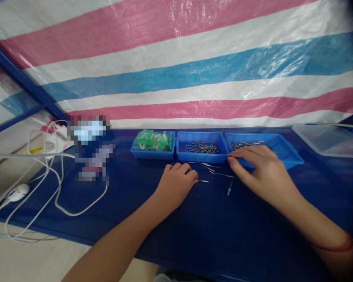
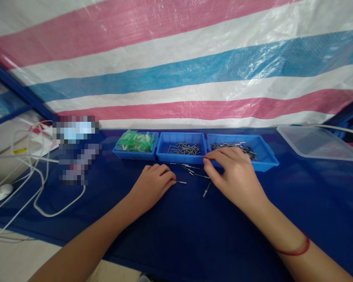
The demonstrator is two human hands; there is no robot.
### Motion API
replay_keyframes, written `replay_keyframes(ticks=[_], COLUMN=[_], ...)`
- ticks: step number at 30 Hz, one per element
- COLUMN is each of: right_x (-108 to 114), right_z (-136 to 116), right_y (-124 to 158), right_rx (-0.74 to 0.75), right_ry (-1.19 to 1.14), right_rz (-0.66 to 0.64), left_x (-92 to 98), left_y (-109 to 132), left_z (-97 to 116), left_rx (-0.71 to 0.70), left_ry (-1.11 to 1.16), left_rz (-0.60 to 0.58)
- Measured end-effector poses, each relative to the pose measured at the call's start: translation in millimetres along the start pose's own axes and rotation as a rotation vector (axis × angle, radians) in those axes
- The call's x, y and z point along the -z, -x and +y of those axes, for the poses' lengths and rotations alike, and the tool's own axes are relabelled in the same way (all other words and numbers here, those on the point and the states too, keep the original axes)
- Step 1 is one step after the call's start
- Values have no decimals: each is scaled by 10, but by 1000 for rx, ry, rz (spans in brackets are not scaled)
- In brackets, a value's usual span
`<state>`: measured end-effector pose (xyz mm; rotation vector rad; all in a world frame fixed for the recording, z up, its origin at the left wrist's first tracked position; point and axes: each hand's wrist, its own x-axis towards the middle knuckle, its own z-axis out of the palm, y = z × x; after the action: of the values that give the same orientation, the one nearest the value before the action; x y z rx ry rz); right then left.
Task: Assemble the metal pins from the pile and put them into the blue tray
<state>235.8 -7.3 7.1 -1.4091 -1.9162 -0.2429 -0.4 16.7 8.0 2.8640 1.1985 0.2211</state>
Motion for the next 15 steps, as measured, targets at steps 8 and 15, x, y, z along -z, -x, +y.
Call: replay_keyframes(ticks=[8,15], right_x=[-38,-83], right_z=[-276,-329], right_y=[68,108], right_rx=[198,53], right_ry=[-207,-453], right_rz=[-210,-203], left_x=[31,89], left_y=[-24,-11], left_z=[56,155], left_rx=[14,134], left_ry=[482,845], left_rz=[282,358])
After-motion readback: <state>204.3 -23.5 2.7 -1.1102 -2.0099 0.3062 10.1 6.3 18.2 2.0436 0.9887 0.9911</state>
